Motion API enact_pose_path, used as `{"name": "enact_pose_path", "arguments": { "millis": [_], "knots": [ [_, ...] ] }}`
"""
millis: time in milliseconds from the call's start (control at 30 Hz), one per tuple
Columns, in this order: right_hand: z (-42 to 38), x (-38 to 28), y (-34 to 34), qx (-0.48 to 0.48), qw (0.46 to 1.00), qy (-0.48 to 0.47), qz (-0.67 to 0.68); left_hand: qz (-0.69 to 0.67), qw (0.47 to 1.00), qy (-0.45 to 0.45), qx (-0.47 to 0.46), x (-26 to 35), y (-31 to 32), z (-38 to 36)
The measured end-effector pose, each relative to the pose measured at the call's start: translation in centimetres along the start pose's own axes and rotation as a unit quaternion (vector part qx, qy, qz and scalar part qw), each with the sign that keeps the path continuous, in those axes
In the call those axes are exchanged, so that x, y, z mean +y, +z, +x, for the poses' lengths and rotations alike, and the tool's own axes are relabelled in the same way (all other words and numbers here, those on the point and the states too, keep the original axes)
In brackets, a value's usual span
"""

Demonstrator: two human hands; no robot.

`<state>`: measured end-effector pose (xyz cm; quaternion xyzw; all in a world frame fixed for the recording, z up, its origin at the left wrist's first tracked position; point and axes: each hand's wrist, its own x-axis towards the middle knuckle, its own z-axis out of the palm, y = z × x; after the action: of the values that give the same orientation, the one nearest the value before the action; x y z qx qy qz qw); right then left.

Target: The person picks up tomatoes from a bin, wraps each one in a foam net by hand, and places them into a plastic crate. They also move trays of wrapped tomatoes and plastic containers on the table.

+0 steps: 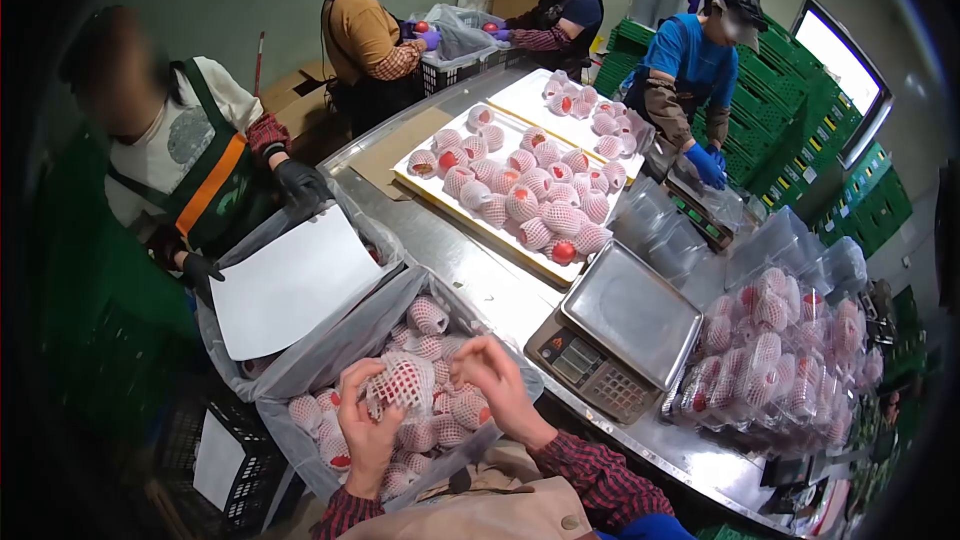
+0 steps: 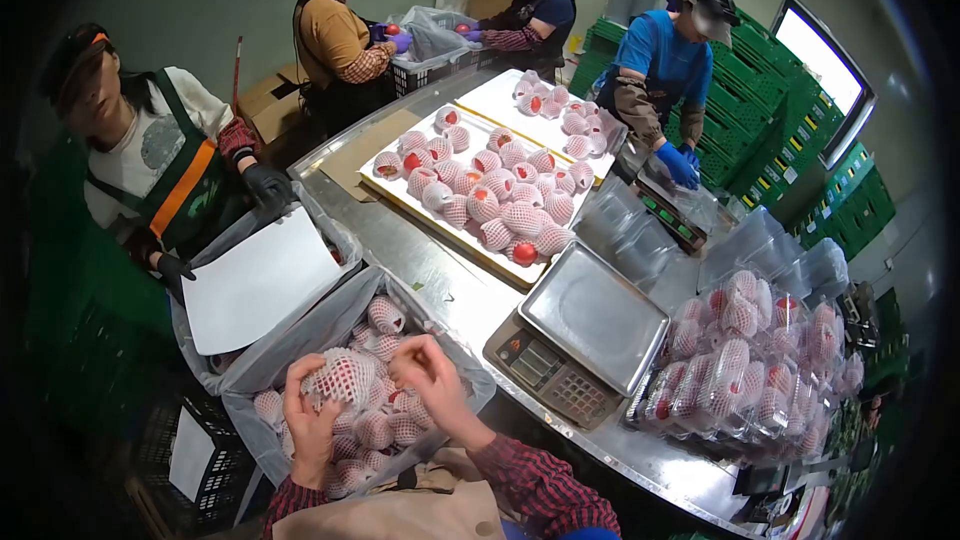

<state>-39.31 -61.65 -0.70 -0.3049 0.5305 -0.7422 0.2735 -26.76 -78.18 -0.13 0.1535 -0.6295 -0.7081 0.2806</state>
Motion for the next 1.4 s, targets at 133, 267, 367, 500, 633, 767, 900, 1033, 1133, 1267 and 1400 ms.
{"name": "enact_pose_path", "arguments": {
  "millis": [133, 267, 367, 500, 633, 767, 900, 1033, 1133, 1267, 1400],
  "knots": [
    [1.3, 1.0, 0.4, 0.11, 0.948, 0.19, 0.23, 0.326, 0.924, 0.171, -0.107, 0.4, 3.7, 2.4],
    [7.5, 0.6, -10.6, 0.162, 0.977, 0.084, -0.109, 0.24, 0.966, 0.037, -0.093, -0.4, 2.1, 3.4],
    [13.2, 4.1, -27.4, 0.318, 0.832, -0.097, -0.444, 0.308, 0.94, -0.132, -0.062, -4.1, -4.2, 1.0],
    [18.4, 3.0, -39.4, 0.315, 0.659, -0.081, -0.679, 0.408, 0.891, -0.157, -0.122, -9.7, -6.4, -5.0],
    [20.9, 10.5, -48.4, 0.193, 0.699, -0.02, -0.688, 0.463, 0.868, -0.128, -0.121, -13.1, -2.8, -6.6],
    [21.0, 7.7, -44.7, 0.211, 0.645, 0.005, -0.735, 0.427, 0.887, -0.128, -0.117, -15.2, -4.4, -7.0],
    [16.7, 4.5, -28.5, 0.123, 0.851, -0.13, -0.493, 0.035, 0.952, -0.303, -0.015, -10.9, -5.2, -5.5],
    [7.9, 1.8, -8.8, -0.167, 0.948, 0.041, -0.267, -0.318, 0.892, -0.317, 0.056, -7.7, -3.9, -4.0],
    [5.5, 0.5, -1.6, -0.236, 0.904, -0.138, -0.327, -0.412, 0.854, -0.308, 0.07, -5.8, -1.8, -2.3],
    [4.3, 2.3, 0.4, -0.22, 0.872, -0.197, -0.39, -0.348, 0.883, -0.312, 0.044, -3.2, -1.2, -2.3],
    [3.8, 2.0, 2.8, -0.076, 0.898, -0.212, -0.377, -0.205, 0.947, -0.248, -0.018, -1.2, -1.2, -2.6]
  ]
}}
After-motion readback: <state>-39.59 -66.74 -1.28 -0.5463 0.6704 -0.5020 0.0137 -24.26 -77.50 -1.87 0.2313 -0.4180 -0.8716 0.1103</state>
